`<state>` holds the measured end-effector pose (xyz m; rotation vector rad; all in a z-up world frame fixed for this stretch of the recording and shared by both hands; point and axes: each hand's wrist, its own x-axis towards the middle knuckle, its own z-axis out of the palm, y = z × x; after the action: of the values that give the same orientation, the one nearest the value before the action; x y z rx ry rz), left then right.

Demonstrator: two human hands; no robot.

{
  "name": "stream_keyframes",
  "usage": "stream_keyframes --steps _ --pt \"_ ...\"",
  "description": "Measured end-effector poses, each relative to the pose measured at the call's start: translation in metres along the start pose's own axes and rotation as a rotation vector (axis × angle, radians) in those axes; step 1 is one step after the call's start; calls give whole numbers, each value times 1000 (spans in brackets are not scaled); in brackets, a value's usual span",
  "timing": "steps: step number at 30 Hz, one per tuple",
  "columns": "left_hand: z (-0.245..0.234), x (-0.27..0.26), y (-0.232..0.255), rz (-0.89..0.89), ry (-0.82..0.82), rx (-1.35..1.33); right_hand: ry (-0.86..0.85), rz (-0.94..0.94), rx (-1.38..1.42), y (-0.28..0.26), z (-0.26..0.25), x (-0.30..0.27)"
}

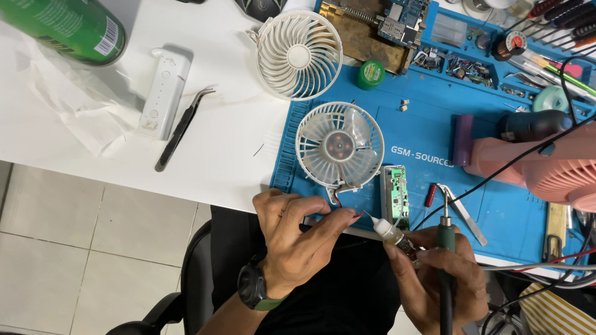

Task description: The person solders wires to a small circuit board using a soldering iron and flux. They then use a purple eraser to clean the board and test the fan by pressing a button on the circuit board.

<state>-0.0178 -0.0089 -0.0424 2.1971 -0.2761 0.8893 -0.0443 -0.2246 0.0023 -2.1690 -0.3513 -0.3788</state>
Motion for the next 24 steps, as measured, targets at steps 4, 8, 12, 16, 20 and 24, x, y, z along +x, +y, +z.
stream_keyframes --steps 4,8,12,16,20,24 --pt "-3 5 2 0 -5 -9 62 58 62 -3 4 1" --pt "0 -2 -1 0 -9 -11 -30 41 30 2 -3 -2" --pt "0 0 0 0 6 -14 -174 -454 -400 16 -19 -1" --pt "0 0 0 -3 4 -18 -118 -556 -459 23 -17 2" --pt "0 -1 0 -5 -9 -6 -135 -676 -563 27 -21 5" --pt "-1 1 0 -1 -4 -4 -106 -261 -199 17 -12 -6"
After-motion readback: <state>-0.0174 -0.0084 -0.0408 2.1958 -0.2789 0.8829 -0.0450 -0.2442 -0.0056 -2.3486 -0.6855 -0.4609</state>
